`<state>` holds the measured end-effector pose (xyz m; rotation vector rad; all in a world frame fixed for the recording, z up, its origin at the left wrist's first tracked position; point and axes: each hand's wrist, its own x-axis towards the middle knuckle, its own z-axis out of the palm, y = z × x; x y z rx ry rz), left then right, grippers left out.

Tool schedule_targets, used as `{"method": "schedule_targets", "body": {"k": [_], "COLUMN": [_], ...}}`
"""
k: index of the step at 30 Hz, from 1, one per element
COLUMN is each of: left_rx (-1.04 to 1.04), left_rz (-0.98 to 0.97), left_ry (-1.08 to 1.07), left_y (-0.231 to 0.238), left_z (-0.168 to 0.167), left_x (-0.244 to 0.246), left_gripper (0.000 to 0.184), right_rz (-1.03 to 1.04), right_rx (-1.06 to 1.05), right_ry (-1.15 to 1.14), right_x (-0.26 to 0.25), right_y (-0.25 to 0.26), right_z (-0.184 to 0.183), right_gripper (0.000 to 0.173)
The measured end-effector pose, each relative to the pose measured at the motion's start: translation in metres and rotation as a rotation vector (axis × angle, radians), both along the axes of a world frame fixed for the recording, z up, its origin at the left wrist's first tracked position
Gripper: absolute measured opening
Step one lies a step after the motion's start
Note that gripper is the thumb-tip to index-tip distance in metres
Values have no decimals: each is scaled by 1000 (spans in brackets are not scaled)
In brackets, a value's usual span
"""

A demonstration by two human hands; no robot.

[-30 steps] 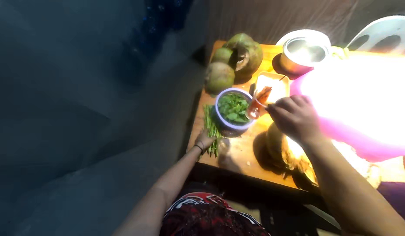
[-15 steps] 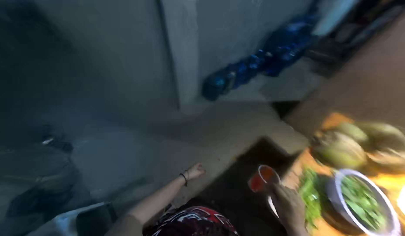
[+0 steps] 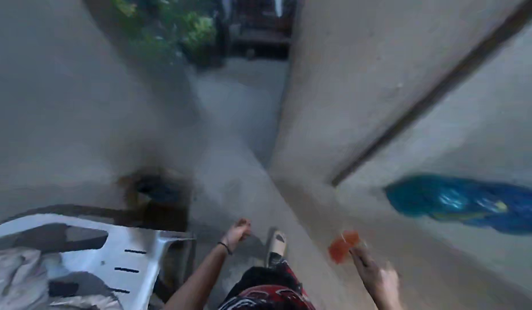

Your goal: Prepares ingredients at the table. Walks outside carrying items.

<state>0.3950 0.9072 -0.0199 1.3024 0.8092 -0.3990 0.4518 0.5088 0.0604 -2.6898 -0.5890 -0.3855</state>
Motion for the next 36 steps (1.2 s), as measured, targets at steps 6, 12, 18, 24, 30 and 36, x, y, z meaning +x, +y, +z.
{"method": "schedule_targets", "body": {"k": [6,12,18,24,30,36], "left_rx": [33,112,65,140,104,294], "left_rz": [407,650,787,726,293,-116], "left_ry": [108,89,109,42,-162,-178], "left_y": [100,202,319,490,602,687], "left_z": [8,48,21,32,72,46], "left_x": [45,111,200,388,617,760], "left_gripper": [39,38,37,40,38,44], "right_rz": [345,694,807,693,476,518], "right_rx": [64,217,216,106,-43,-73], "right_ry": [-27,-105,-40,64,318,362], "right_x": [218,379,489,594,732,906], "right_y": [142,318,479,580,649,757], "right_z": [11,43,13,5,28,-11], "right_gripper": [14,16,14,11,21,25]}}
